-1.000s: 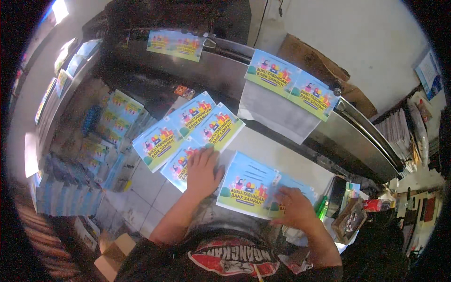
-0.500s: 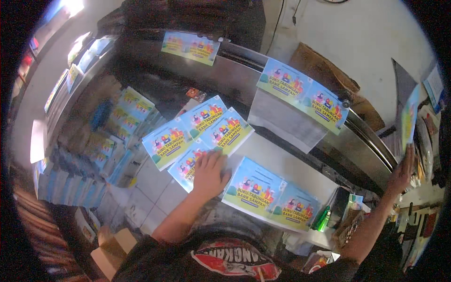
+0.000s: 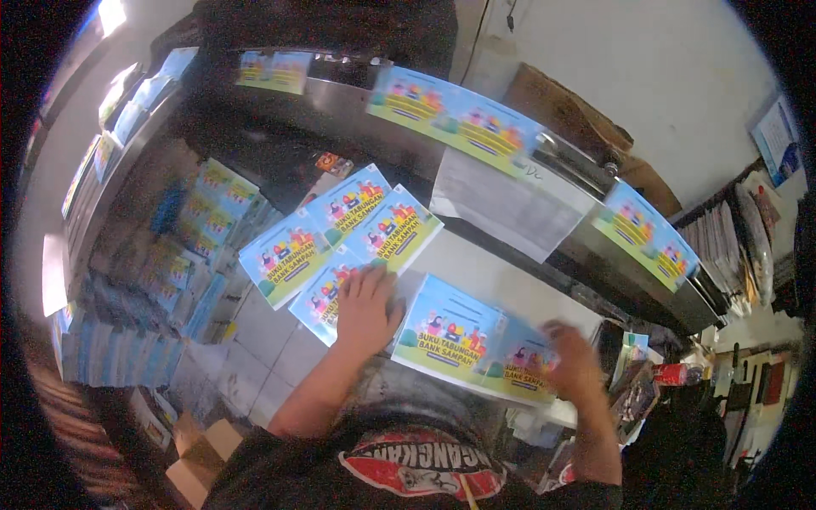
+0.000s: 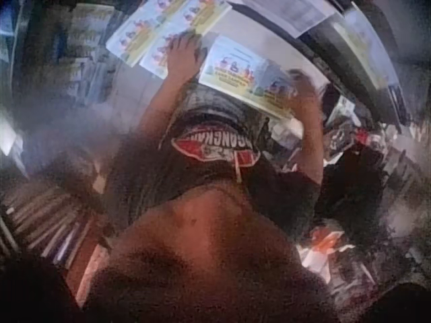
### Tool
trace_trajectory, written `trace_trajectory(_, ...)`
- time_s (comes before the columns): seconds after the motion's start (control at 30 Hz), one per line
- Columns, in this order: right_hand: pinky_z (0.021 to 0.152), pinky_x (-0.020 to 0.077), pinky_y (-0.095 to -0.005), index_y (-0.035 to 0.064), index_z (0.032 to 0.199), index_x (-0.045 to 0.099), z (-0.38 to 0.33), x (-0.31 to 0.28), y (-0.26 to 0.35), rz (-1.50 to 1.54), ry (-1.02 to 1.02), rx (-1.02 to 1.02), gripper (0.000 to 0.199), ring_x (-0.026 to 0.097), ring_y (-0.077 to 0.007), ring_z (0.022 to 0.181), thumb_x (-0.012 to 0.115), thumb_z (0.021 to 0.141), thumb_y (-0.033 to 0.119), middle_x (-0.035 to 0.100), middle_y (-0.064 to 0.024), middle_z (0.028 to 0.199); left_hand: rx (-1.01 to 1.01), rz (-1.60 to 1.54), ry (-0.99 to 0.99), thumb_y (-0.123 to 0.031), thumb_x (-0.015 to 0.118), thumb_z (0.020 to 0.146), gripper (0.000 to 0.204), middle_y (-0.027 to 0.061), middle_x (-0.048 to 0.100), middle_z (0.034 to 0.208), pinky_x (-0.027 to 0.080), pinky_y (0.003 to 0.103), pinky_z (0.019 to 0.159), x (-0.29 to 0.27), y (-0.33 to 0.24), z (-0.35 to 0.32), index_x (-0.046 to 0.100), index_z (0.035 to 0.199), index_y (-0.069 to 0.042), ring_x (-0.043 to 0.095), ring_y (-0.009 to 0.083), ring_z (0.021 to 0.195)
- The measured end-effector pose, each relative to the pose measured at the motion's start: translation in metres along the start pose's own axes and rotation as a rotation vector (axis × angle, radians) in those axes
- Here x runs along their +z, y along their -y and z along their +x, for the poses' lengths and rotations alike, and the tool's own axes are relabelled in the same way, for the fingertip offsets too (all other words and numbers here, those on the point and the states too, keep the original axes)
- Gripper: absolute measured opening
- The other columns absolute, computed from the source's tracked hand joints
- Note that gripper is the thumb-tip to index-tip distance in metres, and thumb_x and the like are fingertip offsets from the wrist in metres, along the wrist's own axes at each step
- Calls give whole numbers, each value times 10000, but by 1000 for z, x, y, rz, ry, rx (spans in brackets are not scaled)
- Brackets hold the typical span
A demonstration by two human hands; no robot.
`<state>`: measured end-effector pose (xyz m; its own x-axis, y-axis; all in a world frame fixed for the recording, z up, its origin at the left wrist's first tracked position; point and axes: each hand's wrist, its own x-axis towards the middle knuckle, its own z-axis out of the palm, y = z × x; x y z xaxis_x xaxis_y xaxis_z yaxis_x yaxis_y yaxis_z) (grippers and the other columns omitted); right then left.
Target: The person aligns a stack of printed booklets by hand, then separates, folds, and organizes them into stacks on the table.
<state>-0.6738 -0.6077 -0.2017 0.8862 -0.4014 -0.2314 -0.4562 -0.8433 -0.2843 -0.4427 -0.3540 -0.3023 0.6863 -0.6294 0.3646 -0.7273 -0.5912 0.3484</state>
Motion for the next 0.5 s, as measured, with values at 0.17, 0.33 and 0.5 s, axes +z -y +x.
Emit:
trace_trajectory(0.17, 1024, 391, -474, 78, 1291, 518, -19, 29, 32, -191, 84, -240, 792, 435, -358, 1244, 719, 695, 561, 431, -166, 1396, 9, -29, -28, -258, 639, 801, 423, 141, 511, 1273, 305, 519, 1036, 1, -4, 5, 570, 1166, -56, 445, 337, 1228)
trace_trajectory(0.33, 967, 452, -449, 89, 1248, 555, -16, 17, 22, -40, 124, -299, 578, 535, -353, 1153, 681, 783, 409, 542, -168, 1287, 22, -27, -40, -276, 629, 814, 418, 149, 513, 1272, 308, 520, 1038, 0, -2, 2, 572, 1162, -52, 442, 340, 1231)
trace_trajectory(0.5, 672, 507, -420, 44, 954, 663, -8, -42, -4, 26, -147, 26, 183, 646, -351, 812, 593, 824, 152, 655, -159, 833, -39, 14, 45, -307, 642, 809, 471, 127, 501, 1312, 280, 508, 1073, -1, 0, -1, 557, 1217, -88, 410, 332, 1271)
